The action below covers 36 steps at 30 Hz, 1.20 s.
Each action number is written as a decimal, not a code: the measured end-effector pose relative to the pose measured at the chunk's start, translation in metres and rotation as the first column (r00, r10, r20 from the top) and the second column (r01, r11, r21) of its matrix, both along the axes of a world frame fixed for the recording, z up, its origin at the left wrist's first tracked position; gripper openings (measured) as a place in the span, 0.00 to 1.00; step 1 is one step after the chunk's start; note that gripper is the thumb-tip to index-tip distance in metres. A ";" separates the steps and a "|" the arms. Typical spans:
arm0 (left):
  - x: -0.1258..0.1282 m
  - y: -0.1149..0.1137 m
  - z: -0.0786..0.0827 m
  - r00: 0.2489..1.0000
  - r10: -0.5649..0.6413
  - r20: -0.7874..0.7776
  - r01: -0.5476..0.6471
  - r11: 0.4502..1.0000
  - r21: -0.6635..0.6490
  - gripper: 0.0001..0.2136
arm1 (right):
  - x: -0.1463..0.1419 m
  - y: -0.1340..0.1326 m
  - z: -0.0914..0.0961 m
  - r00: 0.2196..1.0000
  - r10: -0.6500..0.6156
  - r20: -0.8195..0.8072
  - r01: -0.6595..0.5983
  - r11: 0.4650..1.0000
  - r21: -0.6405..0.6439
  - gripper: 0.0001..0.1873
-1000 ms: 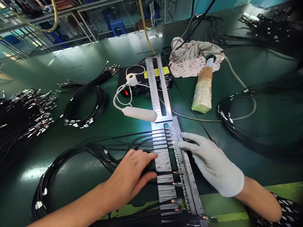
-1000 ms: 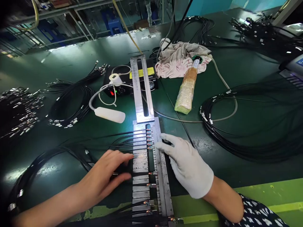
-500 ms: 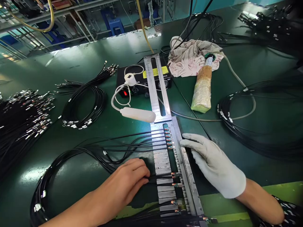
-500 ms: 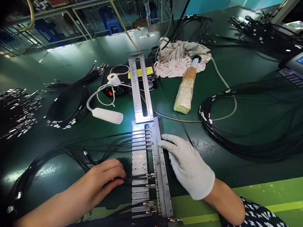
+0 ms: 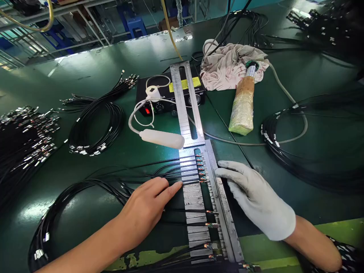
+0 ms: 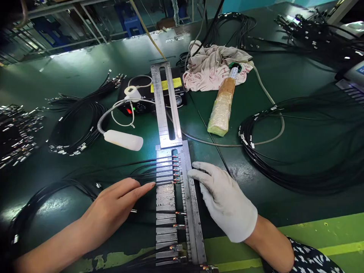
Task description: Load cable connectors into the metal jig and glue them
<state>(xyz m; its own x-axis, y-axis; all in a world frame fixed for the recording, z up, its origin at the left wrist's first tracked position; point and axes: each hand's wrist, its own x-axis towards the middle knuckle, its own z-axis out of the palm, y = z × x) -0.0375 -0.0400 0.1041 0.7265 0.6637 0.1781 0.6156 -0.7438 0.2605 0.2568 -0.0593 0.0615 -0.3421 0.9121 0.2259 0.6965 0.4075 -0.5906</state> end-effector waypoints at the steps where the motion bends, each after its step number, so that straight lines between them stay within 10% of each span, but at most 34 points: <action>1: -0.001 0.001 0.001 1.000 -0.018 -0.021 0.018 1.000 0.018 0.18 | 0.000 0.000 0.000 1.000 -0.001 0.000 0.001 1.000 -0.001 0.23; 13: 0.011 -0.006 -0.010 0.993 0.089 0.083 -0.093 0.995 0.045 0.08 | 0.001 0.003 -0.001 1.000 0.017 -0.018 -0.017 1.000 -0.010 0.23; 28: -0.001 0.027 0.000 0.970 -0.233 -0.065 0.237 0.970 0.047 0.17 | 0.000 0.004 0.001 1.000 0.007 -0.011 -0.007 1.000 -0.018 0.21; 36: 0.002 -0.005 -0.016 0.998 -0.008 -0.055 0.014 0.994 0.107 0.19 | 0.000 0.002 0.008 0.995 0.092 0.050 -0.091 0.996 -0.017 0.31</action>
<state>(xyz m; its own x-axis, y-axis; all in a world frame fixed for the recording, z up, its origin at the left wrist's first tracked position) -0.0351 -0.0450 0.0886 0.7439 0.6350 0.2081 0.6185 -0.7722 0.1454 0.2566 -0.0571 0.0690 -0.4349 0.8795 0.1932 0.6859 0.4625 -0.5618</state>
